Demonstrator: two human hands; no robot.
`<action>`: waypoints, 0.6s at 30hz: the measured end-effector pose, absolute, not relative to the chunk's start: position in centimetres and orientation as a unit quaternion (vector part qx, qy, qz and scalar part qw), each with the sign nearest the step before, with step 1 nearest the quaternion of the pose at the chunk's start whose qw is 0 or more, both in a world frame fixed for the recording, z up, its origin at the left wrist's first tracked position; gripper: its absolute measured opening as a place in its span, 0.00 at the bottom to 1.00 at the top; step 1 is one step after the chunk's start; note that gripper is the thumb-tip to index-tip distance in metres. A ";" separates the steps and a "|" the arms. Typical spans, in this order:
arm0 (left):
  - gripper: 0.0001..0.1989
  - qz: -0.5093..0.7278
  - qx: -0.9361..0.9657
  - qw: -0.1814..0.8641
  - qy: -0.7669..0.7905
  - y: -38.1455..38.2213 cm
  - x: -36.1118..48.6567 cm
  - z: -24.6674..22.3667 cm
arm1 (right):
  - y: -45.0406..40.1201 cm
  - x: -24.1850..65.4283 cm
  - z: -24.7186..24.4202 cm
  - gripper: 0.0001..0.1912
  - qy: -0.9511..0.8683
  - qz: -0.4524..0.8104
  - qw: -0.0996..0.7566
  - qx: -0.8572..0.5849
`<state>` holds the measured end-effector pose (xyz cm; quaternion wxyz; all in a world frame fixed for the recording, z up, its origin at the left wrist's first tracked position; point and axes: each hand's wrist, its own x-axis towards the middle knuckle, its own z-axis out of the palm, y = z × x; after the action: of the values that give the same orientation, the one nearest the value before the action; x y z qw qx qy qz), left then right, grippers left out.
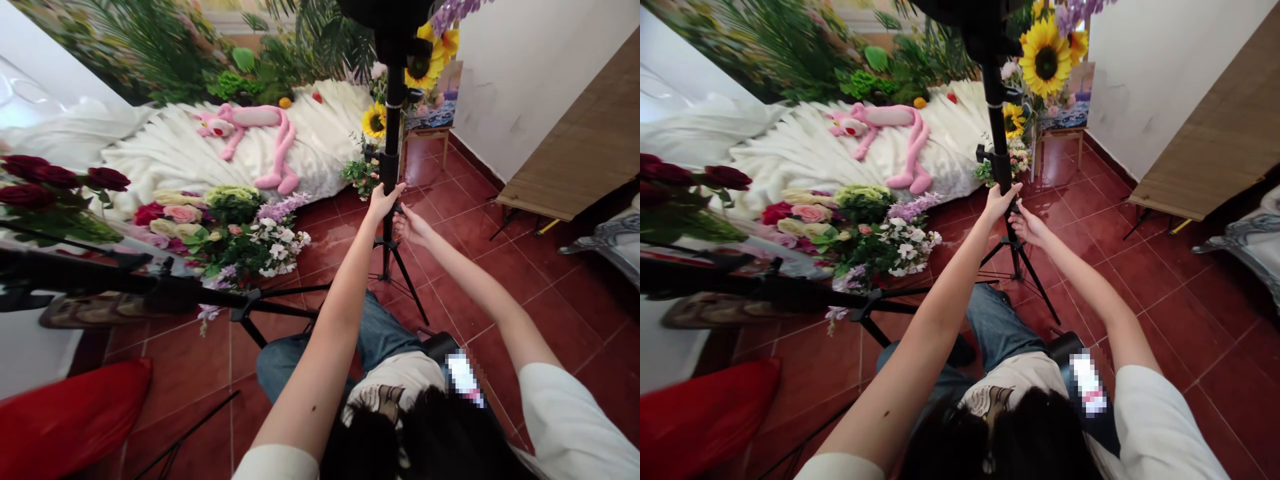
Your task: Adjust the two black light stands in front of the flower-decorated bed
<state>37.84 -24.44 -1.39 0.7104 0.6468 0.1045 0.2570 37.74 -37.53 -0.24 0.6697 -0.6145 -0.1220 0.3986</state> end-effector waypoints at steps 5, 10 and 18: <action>0.18 0.260 0.649 0.707 0.106 -24.5 37.9 -1.3 | -37.4 37.0 -1.0 0.24 -0.066 0.429 0.700 -0.567; 0.17 0.277 0.636 0.710 0.118 -24.4 38.2 -1.8 | -39.0 38.8 0.5 0.21 -0.156 0.282 0.545 -0.774; 0.21 0.290 0.644 0.702 0.091 -24.1 38.3 -2.2 | -38.7 38.5 6.4 0.19 -0.464 0.056 0.004 -0.884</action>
<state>38.34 -24.13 -2.19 0.7021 0.6440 0.0908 0.2900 38.49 -38.67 6.43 0.0042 -0.8843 -0.4636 0.0556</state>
